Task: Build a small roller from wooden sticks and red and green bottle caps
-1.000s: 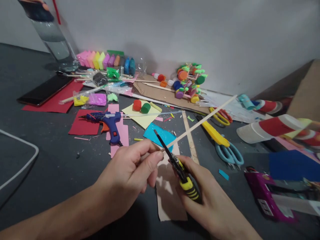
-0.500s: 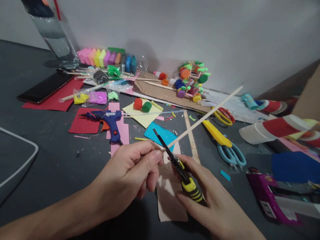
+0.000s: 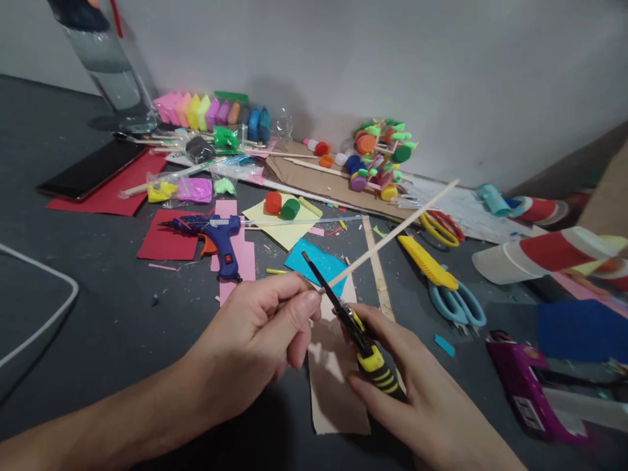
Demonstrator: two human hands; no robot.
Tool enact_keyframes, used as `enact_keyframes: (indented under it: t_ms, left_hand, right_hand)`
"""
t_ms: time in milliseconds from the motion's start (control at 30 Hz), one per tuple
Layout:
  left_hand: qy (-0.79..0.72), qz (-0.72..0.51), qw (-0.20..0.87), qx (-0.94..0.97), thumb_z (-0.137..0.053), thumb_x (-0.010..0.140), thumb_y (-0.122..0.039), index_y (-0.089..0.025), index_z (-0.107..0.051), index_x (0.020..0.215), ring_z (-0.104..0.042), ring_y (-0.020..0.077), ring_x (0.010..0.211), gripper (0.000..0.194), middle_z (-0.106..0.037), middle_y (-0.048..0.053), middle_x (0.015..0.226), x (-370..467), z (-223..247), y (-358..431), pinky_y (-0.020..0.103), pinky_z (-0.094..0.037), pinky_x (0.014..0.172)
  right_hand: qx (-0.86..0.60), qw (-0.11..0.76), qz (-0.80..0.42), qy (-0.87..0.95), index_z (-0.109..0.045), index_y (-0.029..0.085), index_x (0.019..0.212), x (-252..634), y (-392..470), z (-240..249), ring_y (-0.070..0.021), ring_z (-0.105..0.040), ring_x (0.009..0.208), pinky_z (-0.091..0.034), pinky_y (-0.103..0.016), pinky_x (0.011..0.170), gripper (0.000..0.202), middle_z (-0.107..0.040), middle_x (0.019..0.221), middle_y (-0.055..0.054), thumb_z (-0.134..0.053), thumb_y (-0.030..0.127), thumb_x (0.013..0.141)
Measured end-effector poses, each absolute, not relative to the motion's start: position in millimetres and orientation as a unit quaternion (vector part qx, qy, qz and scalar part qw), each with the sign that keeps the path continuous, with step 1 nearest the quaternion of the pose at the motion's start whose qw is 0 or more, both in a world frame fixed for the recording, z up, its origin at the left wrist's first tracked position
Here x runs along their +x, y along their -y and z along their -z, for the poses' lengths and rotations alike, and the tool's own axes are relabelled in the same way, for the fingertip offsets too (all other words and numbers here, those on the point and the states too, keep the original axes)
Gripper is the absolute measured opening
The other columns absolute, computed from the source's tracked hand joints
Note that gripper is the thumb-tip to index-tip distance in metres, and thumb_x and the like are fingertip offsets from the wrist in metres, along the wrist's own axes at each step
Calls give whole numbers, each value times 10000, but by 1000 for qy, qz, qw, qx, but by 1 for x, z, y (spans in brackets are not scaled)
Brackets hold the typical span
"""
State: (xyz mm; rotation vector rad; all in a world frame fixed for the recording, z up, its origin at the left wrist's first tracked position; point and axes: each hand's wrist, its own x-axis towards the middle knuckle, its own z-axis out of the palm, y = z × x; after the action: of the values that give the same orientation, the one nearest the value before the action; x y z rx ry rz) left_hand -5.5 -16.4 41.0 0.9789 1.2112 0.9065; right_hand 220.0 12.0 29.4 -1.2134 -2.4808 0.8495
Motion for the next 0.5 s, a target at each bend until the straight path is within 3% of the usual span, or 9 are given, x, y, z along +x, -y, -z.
enact_keyframes:
  t_ms: [300, 500]
  left_hand:
    - [-538, -391, 605, 438, -453, 983, -355, -182, -515, 633, -367, 44, 405, 395, -468, -62, 480, -2, -40, 17, 171, -264, 405]
    - [-548, -406, 553, 478, -537, 963, -354, -214, -560, 805, -453, 63, 433, 213, -559, -73, 542, -4, -38, 18, 174, -347, 440]
  right_hand:
    - [-414, 140, -271, 858, -523, 287, 1269, 216, -8, -30, -232, -712, 983, -595, -295, 812, 446, -712, 1125, -40, -524, 203, 831]
    - [-431, 141, -281, 846, -516, 285, 1305, 216, -12, -28, -208, -701, 940, -581, -304, 839, 486, -707, 1083, -21, -562, 190, 830]
